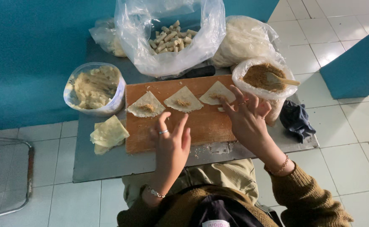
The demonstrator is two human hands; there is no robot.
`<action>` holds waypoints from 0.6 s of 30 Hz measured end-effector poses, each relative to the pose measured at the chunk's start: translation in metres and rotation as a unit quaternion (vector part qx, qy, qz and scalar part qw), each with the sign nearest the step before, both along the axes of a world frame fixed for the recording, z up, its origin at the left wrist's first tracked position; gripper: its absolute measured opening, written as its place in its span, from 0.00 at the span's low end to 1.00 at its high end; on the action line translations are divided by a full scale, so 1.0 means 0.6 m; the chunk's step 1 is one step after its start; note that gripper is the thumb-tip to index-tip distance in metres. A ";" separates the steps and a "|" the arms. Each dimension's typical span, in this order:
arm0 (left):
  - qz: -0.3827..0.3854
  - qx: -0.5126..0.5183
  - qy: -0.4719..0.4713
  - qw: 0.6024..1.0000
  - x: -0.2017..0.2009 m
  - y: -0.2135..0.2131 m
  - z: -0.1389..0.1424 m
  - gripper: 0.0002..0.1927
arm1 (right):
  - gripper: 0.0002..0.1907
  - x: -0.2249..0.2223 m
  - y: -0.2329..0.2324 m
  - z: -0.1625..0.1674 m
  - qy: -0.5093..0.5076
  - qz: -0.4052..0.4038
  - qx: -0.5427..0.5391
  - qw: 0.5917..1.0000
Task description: The person folds triangular pastry wrappers with filling on a wooden board, pressing the edges closed by hand and setting the folded triangles aside. They spoon filling from a container onto the wrappers and arrange the finished triangles on the board.
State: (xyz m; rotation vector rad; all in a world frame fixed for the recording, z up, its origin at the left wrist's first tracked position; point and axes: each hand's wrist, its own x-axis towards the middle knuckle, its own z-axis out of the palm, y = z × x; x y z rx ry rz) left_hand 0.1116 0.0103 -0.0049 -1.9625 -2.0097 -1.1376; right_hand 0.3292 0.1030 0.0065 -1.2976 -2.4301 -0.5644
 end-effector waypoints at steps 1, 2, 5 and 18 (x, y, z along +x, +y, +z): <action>0.009 -0.001 -0.003 1.000 -0.007 -0.006 0.003 0.20 | 0.30 0.003 0.004 0.006 0.002 0.002 -0.021 1.000; 0.019 -0.002 -0.007 1.000 -0.014 -0.012 0.007 0.20 | 0.31 0.006 0.007 0.012 0.004 0.006 -0.042 0.999; 0.042 0.004 -0.007 0.999 -0.030 -0.019 0.017 0.20 | 0.27 0.020 0.013 0.030 0.126 0.061 -0.091 0.986; 0.078 -0.019 -0.016 0.997 -0.078 -0.015 0.025 0.16 | 0.10 0.008 0.029 0.061 0.077 0.065 -0.072 0.992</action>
